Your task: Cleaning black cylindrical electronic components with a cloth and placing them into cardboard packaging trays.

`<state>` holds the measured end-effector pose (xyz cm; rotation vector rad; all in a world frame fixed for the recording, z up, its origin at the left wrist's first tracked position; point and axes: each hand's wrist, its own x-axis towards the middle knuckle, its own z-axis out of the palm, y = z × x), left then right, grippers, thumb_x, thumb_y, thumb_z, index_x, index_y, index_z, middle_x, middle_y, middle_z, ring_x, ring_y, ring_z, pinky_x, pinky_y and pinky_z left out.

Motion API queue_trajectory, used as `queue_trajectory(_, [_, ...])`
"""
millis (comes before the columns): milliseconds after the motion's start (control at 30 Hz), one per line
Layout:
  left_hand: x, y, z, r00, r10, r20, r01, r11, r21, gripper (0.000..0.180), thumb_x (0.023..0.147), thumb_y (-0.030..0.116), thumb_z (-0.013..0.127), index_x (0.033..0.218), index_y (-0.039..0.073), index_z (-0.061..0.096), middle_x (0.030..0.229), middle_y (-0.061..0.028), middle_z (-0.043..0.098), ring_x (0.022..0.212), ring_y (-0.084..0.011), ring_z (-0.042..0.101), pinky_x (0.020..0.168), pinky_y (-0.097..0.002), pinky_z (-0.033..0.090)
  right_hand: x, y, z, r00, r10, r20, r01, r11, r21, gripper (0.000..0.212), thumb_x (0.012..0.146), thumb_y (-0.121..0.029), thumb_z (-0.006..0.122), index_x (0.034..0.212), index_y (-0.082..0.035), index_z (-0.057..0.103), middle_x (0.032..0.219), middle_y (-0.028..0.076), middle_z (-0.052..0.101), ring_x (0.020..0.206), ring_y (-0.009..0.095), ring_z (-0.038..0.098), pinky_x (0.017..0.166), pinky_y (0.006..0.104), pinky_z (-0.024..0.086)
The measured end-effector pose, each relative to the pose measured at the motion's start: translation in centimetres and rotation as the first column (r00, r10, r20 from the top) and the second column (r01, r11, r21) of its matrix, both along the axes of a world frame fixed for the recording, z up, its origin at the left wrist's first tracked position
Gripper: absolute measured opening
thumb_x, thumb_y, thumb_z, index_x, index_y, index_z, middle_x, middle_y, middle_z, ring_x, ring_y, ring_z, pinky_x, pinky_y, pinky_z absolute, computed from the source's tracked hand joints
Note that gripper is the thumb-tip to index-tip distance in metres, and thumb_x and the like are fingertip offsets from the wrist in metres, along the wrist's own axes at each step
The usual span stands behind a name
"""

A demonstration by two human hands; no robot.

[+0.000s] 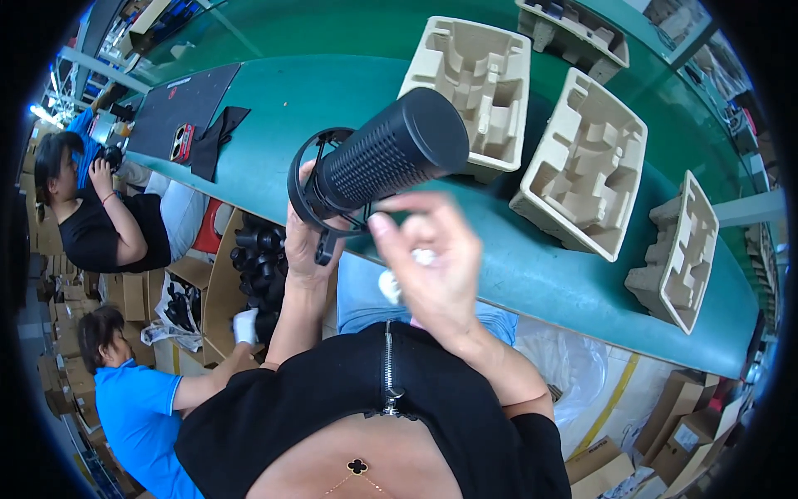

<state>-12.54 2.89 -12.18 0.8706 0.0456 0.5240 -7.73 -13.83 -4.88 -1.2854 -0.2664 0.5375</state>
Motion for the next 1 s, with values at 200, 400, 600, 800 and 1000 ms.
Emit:
queue_trajectory(200, [-1.1, 1.7, -0.7, 0.996, -0.083, 0.040, 0.082, 0.996, 0.036, 0.071, 0.085, 0.035, 0.067, 0.137, 0.005, 0.030, 0.129, -0.0136, 0.048, 0.118, -0.0260, 0.050, 0.100, -0.0422, 0.041, 1.7, -0.4, 1.5, 0.929, -0.177, 0.325, 0.164, 0.984, 0.068, 0.071, 0.077, -0.017, 0.079, 0.132, -0.001, 0.036, 0.082, 0.005, 0.060, 0.066, 0.008, 0.056, 0.057, 0.0182, 0.045])
queue_trajectory(400, [-1.2, 1.6, 1.1, 0.992, -0.081, 0.093, 0.071, 0.992, 0.105, 0.069, 0.091, 0.034, 0.057, 0.144, 0.006, 0.023, 0.138, -0.0196, 0.042, 0.125, -0.0285, 0.045, 0.105, -0.0459, 0.036, 2.0, -0.1, 1.4, 0.882, -0.117, 0.456, 0.108, 0.993, 0.046, 0.073, 0.075, -0.015, 0.080, 0.133, 0.000, 0.038, 0.105, 0.013, 0.057, 0.086, 0.018, 0.063, 0.064, 0.0254, 0.054])
queue_trajectory(600, [-1.2, 2.2, 2.2, 0.997, -0.071, 0.011, 0.072, 0.996, -0.046, 0.062, 0.099, 0.045, 0.032, 0.145, 0.005, 0.021, 0.136, -0.0205, 0.044, 0.119, -0.0269, 0.051, 0.100, -0.0403, 0.042, 0.6, -0.8, 1.1, 0.595, 0.052, 0.802, -0.003, 0.998, -0.063, 0.063, 0.070, -0.003, 0.075, 0.128, -0.015, 0.053, 0.104, 0.012, 0.058, 0.076, 0.017, 0.062, 0.057, 0.0272, 0.051])
queue_trajectory(800, [-1.6, 3.2, 2.0, 0.993, -0.089, -0.072, 0.077, 0.985, -0.153, 0.063, 0.099, 0.047, 0.030, 0.144, 0.003, 0.024, 0.129, -0.0246, 0.049, 0.105, -0.0261, 0.060, 0.087, -0.0375, 0.052, -0.2, -2.2, 2.6, 0.313, 0.374, 0.873, 0.074, 0.907, -0.415, 0.059, 0.057, 0.004, 0.073, 0.104, -0.033, 0.070, 0.106, 0.010, 0.059, 0.051, 0.013, 0.049, 0.043, 0.0263, 0.037])
queue_trajectory(1000, [-2.0, 3.2, 2.7, 0.995, -0.101, 0.009, 0.101, 0.987, -0.122, 0.064, 0.099, 0.049, 0.028, 0.140, 0.001, 0.031, 0.119, -0.0187, 0.056, 0.103, -0.0239, 0.060, 0.089, -0.0366, 0.050, -0.3, -2.0, 2.3, 0.199, 0.359, 0.912, 0.031, 0.928, -0.372, 0.062, 0.058, 0.003, 0.074, 0.108, -0.035, 0.069, 0.106, 0.010, 0.060, 0.048, 0.010, 0.041, 0.042, 0.0249, 0.034])
